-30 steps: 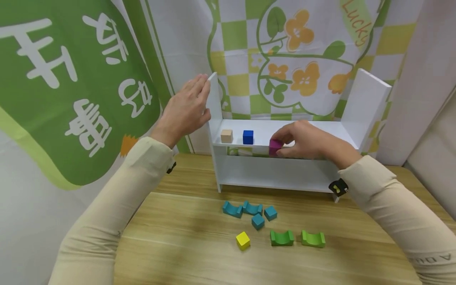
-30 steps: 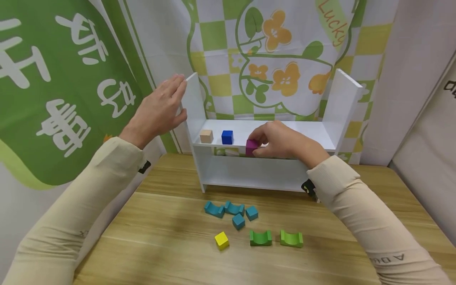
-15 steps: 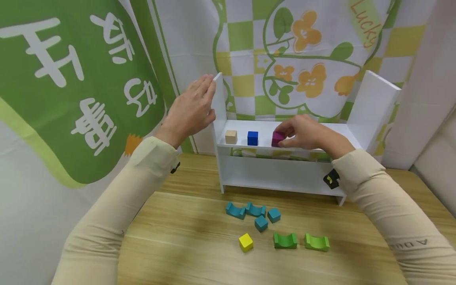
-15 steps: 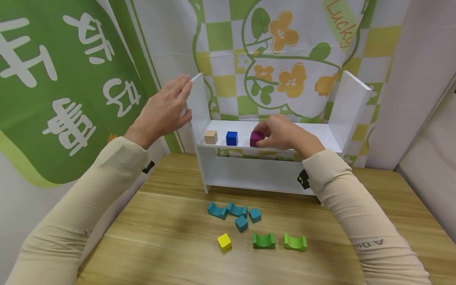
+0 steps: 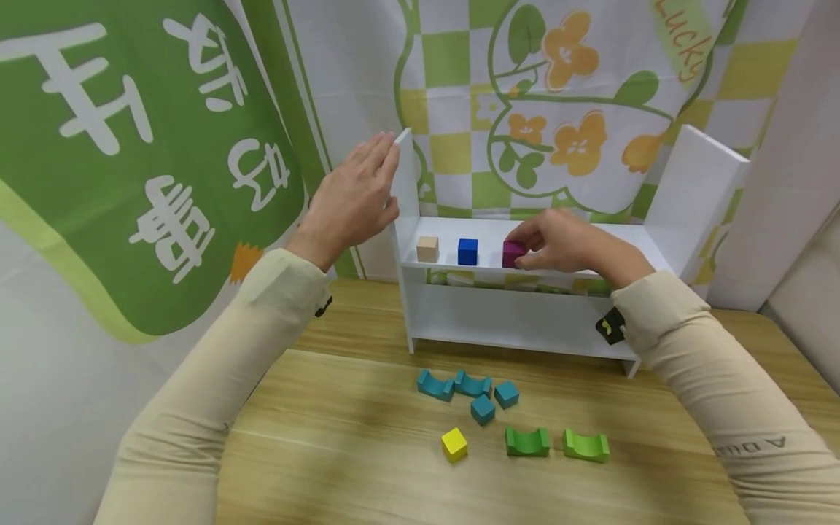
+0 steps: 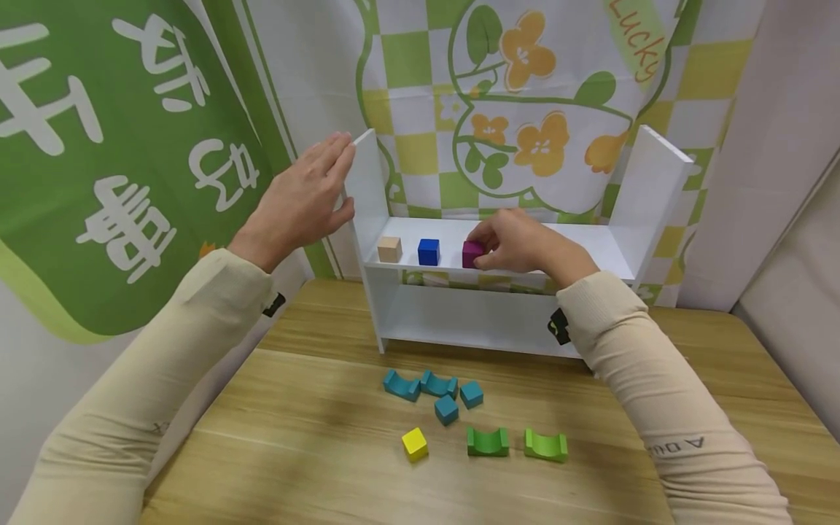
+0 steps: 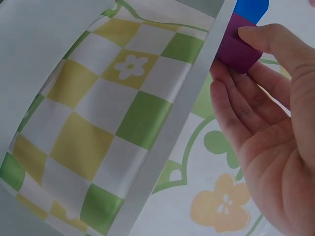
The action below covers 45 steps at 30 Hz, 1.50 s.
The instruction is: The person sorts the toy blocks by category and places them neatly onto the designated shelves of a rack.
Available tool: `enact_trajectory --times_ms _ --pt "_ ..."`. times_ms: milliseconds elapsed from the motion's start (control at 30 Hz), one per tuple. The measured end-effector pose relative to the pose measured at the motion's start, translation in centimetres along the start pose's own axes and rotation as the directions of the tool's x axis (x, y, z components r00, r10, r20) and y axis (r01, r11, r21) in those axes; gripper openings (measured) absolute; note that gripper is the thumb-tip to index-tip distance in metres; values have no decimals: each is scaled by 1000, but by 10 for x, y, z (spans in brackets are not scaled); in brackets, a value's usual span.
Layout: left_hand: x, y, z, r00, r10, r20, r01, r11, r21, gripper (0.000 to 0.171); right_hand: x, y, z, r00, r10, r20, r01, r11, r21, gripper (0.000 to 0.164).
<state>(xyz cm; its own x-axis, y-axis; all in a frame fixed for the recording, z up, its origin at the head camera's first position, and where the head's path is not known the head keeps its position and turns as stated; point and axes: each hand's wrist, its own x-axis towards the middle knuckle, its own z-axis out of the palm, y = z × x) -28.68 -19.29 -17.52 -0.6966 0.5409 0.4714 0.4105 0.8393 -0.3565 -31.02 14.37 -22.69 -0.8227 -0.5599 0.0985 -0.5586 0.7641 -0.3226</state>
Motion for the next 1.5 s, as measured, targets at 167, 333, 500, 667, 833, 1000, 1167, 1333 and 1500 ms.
enact_trajectory --times_ms 167,333,500,667,833,1000,1167,1333,1500 --pt "0 1 1 1000 3 0 -3 1000 3 67 -3 -1 -4 1000 -5 0 5 1000 -19 45" --pt "1 1 0 1000 1 2 -1 1000 3 67 -9 -7 -14 998 -44 -44 42 998 -43 47" --pt "1 0 1 1000 1 -2 -1 1000 3 66 -18 -14 -21 995 -74 -73 69 996 -61 44" --pt "1 1 1 1000 -4 -1 4 1000 -6 66 -29 -17 -20 989 -117 -85 110 991 -81 39" --pt "1 0 1 1000 -10 14 10 1000 -10 68 -40 -17 -11 978 -188 -92 177 978 -113 34" --pt "2 0 1 1000 -3 15 3 1000 -1 68 -50 -15 1 972 -222 -81 215 972 -94 34" --pt "2 1 -1 1000 2 11 -2 1000 2 67 -56 -10 19 976 -208 -61 204 977 -59 35" --pt "2 1 0 1000 1 4 -1 1000 -1 66 -57 -1 41 976 -215 -41 215 976 -27 34" --pt "2 2 -1 1000 -4 6 4 1000 -5 67 -58 7 62 978 -208 3 208 978 15 35"
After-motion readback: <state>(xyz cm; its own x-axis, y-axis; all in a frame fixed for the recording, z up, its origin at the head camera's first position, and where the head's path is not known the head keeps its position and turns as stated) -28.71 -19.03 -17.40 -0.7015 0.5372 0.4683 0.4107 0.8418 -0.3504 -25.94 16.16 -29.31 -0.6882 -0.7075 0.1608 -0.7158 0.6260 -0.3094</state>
